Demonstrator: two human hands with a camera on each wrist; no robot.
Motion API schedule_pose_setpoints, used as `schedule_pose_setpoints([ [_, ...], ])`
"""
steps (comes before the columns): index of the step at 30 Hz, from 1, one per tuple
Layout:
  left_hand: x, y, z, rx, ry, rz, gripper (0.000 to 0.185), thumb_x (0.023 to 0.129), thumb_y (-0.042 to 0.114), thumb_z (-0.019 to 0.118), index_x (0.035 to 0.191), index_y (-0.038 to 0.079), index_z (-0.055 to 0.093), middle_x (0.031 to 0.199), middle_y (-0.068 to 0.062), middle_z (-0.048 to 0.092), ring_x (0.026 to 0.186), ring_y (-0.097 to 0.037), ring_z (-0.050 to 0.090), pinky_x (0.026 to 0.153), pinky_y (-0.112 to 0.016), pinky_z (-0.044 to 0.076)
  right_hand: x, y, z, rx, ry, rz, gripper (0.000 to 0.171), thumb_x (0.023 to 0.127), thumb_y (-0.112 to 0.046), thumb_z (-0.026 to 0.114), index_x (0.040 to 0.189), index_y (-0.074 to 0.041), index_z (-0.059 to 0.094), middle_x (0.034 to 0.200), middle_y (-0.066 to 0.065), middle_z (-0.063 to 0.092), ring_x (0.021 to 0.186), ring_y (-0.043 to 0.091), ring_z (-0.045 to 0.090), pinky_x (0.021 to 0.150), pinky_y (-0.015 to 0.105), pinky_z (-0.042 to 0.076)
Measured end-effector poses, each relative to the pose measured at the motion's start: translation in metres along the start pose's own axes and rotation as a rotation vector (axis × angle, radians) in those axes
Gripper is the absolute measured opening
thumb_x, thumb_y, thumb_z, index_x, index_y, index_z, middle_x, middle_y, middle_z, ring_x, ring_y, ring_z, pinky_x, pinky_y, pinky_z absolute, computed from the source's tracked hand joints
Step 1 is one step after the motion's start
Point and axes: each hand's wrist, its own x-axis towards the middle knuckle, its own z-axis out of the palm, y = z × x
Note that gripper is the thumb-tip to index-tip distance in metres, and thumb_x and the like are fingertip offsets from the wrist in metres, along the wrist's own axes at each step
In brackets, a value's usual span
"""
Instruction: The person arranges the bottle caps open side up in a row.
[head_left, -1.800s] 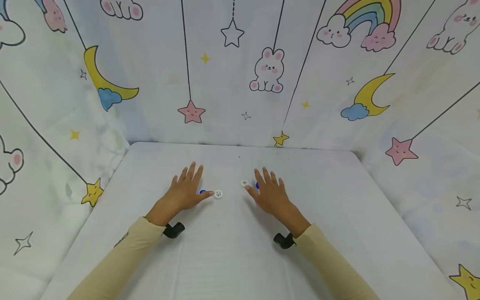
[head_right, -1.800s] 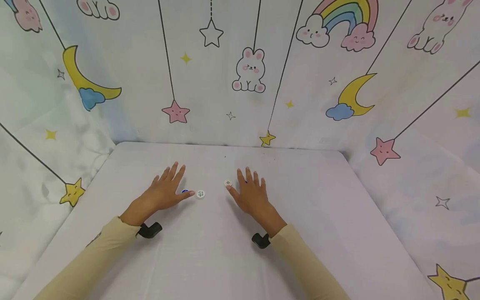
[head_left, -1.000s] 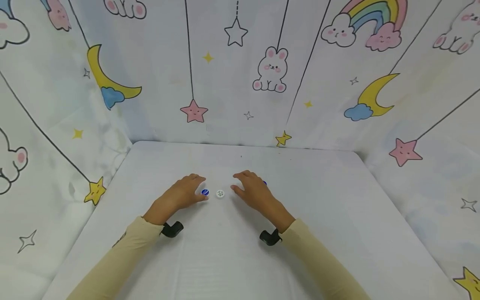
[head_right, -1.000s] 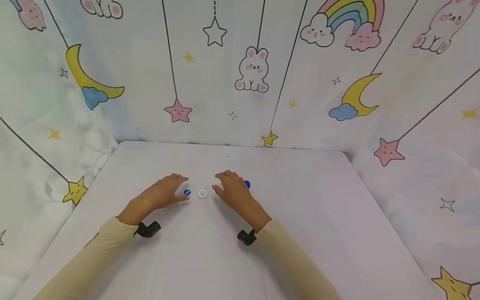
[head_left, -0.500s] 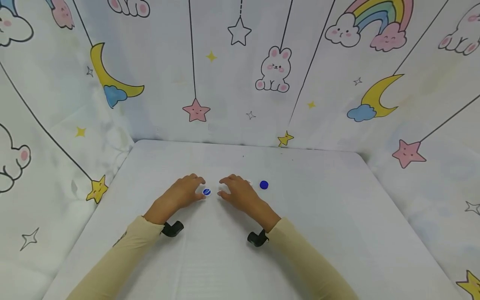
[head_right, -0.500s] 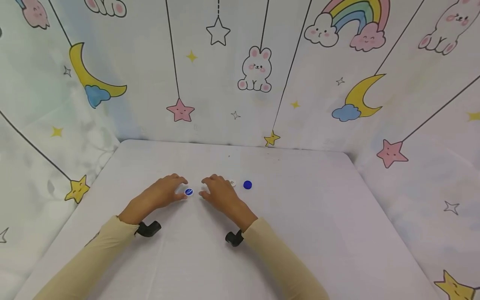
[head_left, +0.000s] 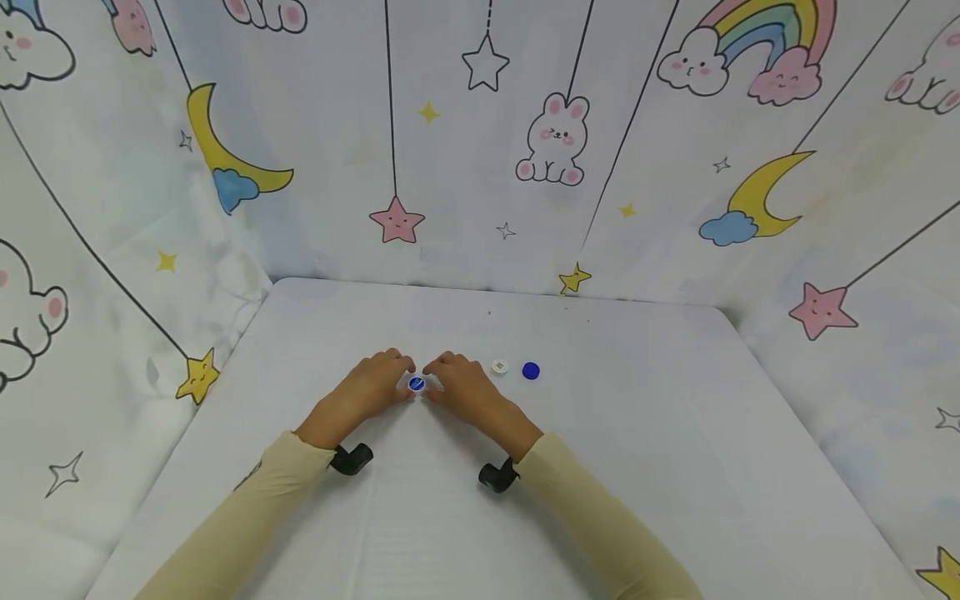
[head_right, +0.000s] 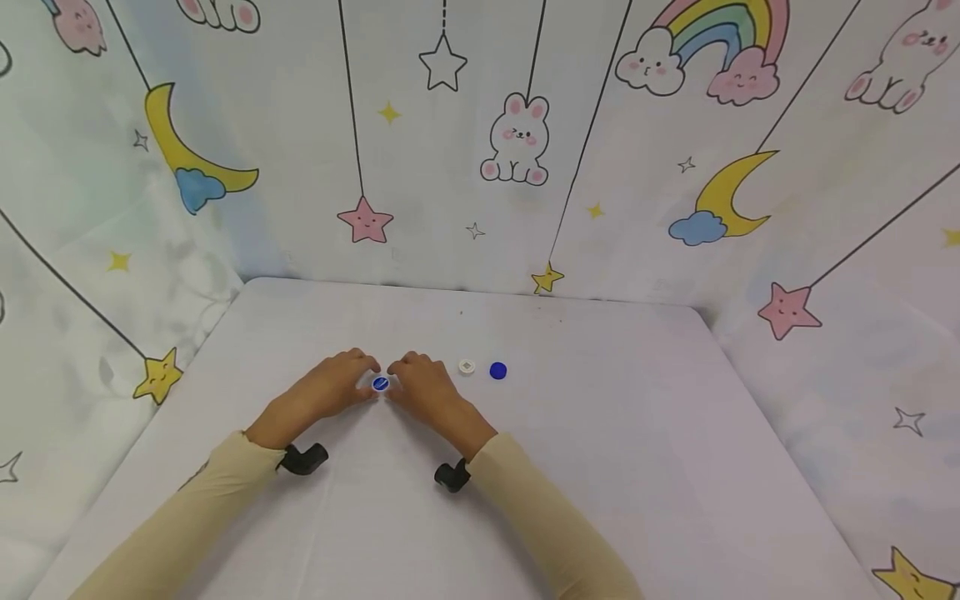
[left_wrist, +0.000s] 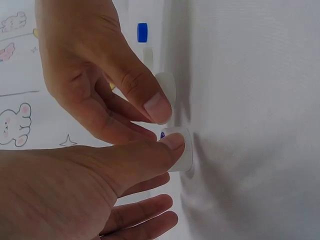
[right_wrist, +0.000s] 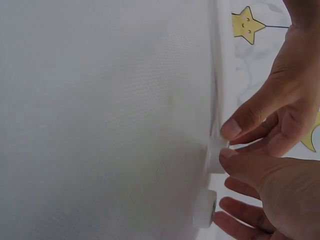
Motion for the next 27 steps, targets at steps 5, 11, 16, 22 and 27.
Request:
schedule_pose_setpoints([
  [5,0.0,-0.001,0.003,-0.011,0.007,-0.003,0.035,0.097,0.022,0.078,0.124,0.001,0.07,0.122,-0.018,0.067,0.112,-0.037,0.065,0.098,-0.055,0.053,0.003,-0.004,0.001,-0.046,0.0,-0.016,0.036,0.1,-0.03,0.075,0.133,-0.015,0.073,0.133,0.006,0.069,0.123,0.026,0.065,0.101,0.046,0.055],
  [11,0.0,-0.002,0.006,-0.021,0.049,0.024,0.03,0.096,0.019,0.079,0.12,0.001,0.071,0.121,-0.019,0.067,0.109,-0.036,0.066,0.096,-0.053,0.055,0.006,-0.006,0.005,-0.052,-0.002,-0.02,0.034,0.1,-0.031,0.076,0.13,-0.015,0.075,0.13,0.006,0.071,0.119,0.026,0.067,0.098,0.046,0.056],
  [16,0.0,-0.001,0.008,-0.015,0.05,0.035,0.028,0.097,0.019,0.079,0.118,0.003,0.072,0.121,-0.018,0.066,0.109,-0.035,0.066,0.094,-0.052,0.056,0.007,-0.007,0.007,-0.055,0.001,-0.021,0.034,0.1,-0.031,0.076,0.13,-0.015,0.075,0.129,0.005,0.071,0.117,0.025,0.067,0.097,0.046,0.056],
  [22,0.001,-0.001,0.01,-0.002,0.052,0.04,0.028,0.096,0.019,0.08,0.118,0.004,0.072,0.119,-0.016,0.066,0.107,-0.033,0.066,0.091,-0.051,0.056,0.007,-0.007,0.007,-0.071,-0.011,-0.016,0.034,0.1,-0.029,0.076,0.131,-0.016,0.074,0.13,0.005,0.07,0.117,0.024,0.066,0.097,0.046,0.055],
  [27,0.0,0.0,0.011,0.014,0.079,0.054,0.028,0.095,0.019,0.081,0.116,0.003,0.071,0.116,-0.015,0.066,0.103,-0.031,0.066,0.09,-0.049,0.056,0.008,-0.008,0.007,-0.086,-0.019,-0.016,0.034,0.101,-0.03,0.075,0.131,-0.016,0.074,0.129,0.005,0.071,0.117,0.024,0.066,0.096,0.045,0.056],
])
